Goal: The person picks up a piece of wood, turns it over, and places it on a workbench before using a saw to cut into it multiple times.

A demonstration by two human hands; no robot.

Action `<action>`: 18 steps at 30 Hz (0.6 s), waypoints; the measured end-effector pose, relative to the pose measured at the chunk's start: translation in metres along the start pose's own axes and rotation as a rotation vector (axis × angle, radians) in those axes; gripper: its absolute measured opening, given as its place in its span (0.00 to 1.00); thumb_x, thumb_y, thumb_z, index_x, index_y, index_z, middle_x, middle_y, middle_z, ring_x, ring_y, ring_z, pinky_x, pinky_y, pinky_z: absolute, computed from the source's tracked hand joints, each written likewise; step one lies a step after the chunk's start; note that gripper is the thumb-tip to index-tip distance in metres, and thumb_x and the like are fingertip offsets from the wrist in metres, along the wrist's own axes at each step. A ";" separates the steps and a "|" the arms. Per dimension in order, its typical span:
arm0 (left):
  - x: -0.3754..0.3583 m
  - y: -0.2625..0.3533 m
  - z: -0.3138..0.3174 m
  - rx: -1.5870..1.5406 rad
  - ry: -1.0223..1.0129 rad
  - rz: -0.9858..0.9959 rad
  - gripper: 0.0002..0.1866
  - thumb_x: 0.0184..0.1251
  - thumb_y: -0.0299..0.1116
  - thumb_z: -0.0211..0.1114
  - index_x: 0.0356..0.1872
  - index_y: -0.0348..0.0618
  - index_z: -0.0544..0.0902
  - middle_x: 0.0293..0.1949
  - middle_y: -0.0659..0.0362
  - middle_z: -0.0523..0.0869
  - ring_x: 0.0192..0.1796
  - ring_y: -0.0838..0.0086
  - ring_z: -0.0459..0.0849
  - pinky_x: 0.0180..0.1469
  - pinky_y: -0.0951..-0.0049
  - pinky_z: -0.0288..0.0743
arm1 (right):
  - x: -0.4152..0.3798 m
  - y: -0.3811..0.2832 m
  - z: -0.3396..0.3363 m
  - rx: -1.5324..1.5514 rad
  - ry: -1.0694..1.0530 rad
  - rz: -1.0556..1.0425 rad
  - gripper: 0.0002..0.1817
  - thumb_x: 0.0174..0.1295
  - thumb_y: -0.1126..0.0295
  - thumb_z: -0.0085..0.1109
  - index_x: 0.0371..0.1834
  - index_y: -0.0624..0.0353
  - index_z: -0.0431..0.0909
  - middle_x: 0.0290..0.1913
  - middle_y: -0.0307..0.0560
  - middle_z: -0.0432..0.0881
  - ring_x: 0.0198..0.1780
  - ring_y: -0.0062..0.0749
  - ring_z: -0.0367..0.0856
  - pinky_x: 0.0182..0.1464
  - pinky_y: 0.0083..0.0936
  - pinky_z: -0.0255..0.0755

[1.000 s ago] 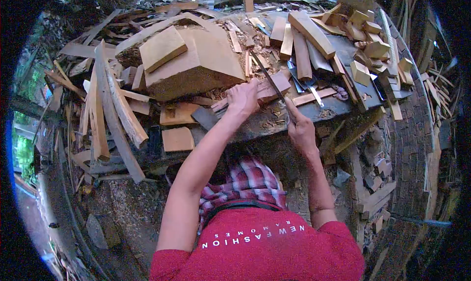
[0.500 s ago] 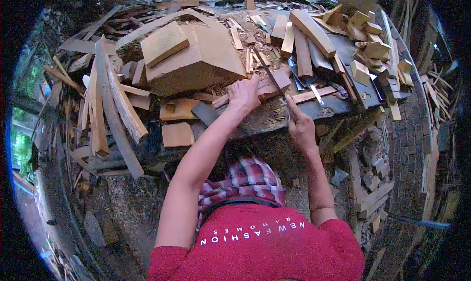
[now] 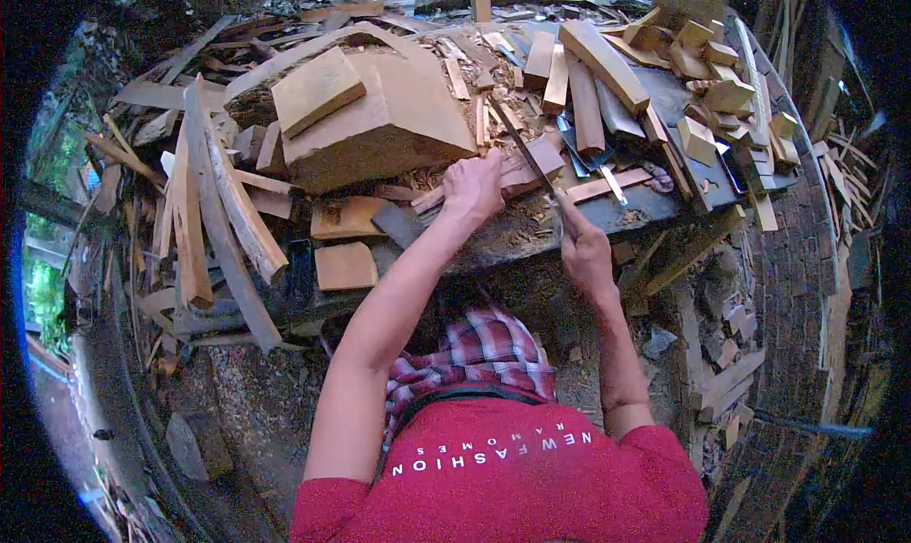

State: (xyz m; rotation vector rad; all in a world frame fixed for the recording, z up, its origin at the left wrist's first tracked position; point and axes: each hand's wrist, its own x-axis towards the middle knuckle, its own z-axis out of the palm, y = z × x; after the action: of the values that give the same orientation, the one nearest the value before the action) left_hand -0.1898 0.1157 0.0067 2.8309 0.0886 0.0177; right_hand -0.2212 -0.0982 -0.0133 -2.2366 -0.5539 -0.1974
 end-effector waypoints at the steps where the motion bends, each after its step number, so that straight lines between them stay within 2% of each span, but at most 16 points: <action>1: -0.002 0.000 0.001 0.000 -0.004 -0.003 0.20 0.45 0.32 0.74 0.39 0.42 0.74 0.31 0.45 0.86 0.38 0.49 0.87 0.39 0.53 0.80 | -0.001 -0.004 -0.004 -0.041 -0.041 0.020 0.32 0.57 0.77 0.51 0.67 0.40 0.68 0.35 0.66 0.78 0.33 0.61 0.79 0.34 0.49 0.70; 7: 0.002 0.001 -0.003 0.028 0.000 0.019 0.21 0.46 0.33 0.74 0.40 0.42 0.74 0.31 0.46 0.86 0.38 0.51 0.87 0.39 0.55 0.81 | -0.047 -0.002 -0.025 -0.067 -0.045 0.063 0.32 0.58 0.76 0.51 0.68 0.39 0.67 0.29 0.64 0.78 0.29 0.59 0.79 0.32 0.47 0.70; 13: 0.001 -0.001 0.006 0.068 0.015 0.032 0.18 0.50 0.32 0.70 0.41 0.41 0.74 0.31 0.47 0.87 0.37 0.52 0.87 0.37 0.57 0.82 | -0.022 -0.005 -0.012 -0.107 -0.048 0.078 0.31 0.58 0.74 0.52 0.68 0.38 0.68 0.30 0.64 0.79 0.29 0.58 0.80 0.31 0.46 0.71; 15: 0.000 -0.001 0.005 0.015 0.066 0.031 0.08 0.59 0.30 0.57 0.39 0.42 0.71 0.30 0.42 0.85 0.36 0.47 0.86 0.37 0.50 0.79 | -0.008 0.001 -0.004 -0.097 -0.039 0.047 0.31 0.59 0.74 0.52 0.68 0.38 0.68 0.29 0.64 0.79 0.30 0.58 0.80 0.31 0.46 0.71; 18: -0.003 0.003 -0.001 0.022 0.048 0.035 0.08 0.59 0.29 0.57 0.39 0.43 0.71 0.31 0.43 0.86 0.37 0.47 0.86 0.36 0.50 0.79 | -0.009 0.001 -0.006 -0.101 -0.048 0.027 0.30 0.60 0.74 0.52 0.68 0.38 0.68 0.30 0.64 0.79 0.30 0.58 0.80 0.31 0.46 0.71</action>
State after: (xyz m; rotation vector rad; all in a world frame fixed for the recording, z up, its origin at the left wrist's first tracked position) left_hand -0.1928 0.1133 0.0085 2.8546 0.0508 0.0931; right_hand -0.2284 -0.1065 -0.0124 -2.3509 -0.5497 -0.1606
